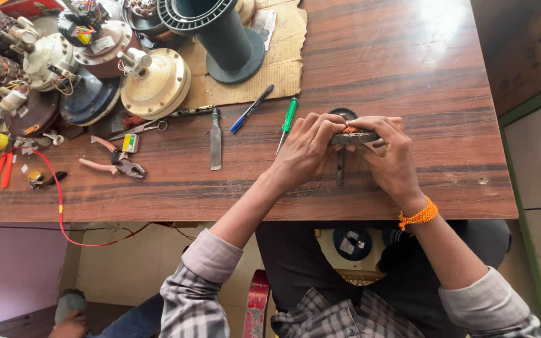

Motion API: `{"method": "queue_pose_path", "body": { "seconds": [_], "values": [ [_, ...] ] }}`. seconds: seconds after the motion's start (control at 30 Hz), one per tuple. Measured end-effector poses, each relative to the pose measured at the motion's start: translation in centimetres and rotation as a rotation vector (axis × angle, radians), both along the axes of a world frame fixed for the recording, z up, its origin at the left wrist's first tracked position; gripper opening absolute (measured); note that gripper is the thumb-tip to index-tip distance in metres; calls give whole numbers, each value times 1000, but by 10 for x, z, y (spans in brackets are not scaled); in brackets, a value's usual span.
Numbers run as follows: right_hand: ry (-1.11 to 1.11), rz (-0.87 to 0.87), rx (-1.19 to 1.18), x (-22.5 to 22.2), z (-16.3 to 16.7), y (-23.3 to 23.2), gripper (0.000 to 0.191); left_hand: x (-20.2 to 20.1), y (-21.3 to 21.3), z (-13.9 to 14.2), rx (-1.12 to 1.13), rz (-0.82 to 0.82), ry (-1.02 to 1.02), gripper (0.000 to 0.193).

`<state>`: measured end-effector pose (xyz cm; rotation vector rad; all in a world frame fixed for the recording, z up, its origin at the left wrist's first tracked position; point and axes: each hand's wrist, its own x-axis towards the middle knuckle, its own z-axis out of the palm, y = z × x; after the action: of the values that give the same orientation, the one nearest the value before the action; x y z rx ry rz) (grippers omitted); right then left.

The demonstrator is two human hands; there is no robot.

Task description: The person works on a circular motor armature clamped at a workbench, pressing and seating copper wire coils into the slots around the rotor by hand. They use a screwdriver to help position the windings and briefly mark the component with a marker while rotating the armature to reach each section.

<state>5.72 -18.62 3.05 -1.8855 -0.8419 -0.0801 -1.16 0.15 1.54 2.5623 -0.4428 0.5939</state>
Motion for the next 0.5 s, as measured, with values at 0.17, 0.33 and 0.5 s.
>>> {"method": "queue_pose_path", "body": {
  "seconds": [0.17, 0.33, 0.5],
  "values": [
    [-92, -1, 44, 0, 1, 1, 39, 0, -3, -4, 24, 13, -68, 41],
    [-64, 17, 80, -2, 1, 3, 35, -1, 3, 0, 6, -28, -43, 41],
    [-74, 47, 68, -2, 4, 0, 41, -5, 2, 8, -66, -37, 25, 35]
  ]
}}
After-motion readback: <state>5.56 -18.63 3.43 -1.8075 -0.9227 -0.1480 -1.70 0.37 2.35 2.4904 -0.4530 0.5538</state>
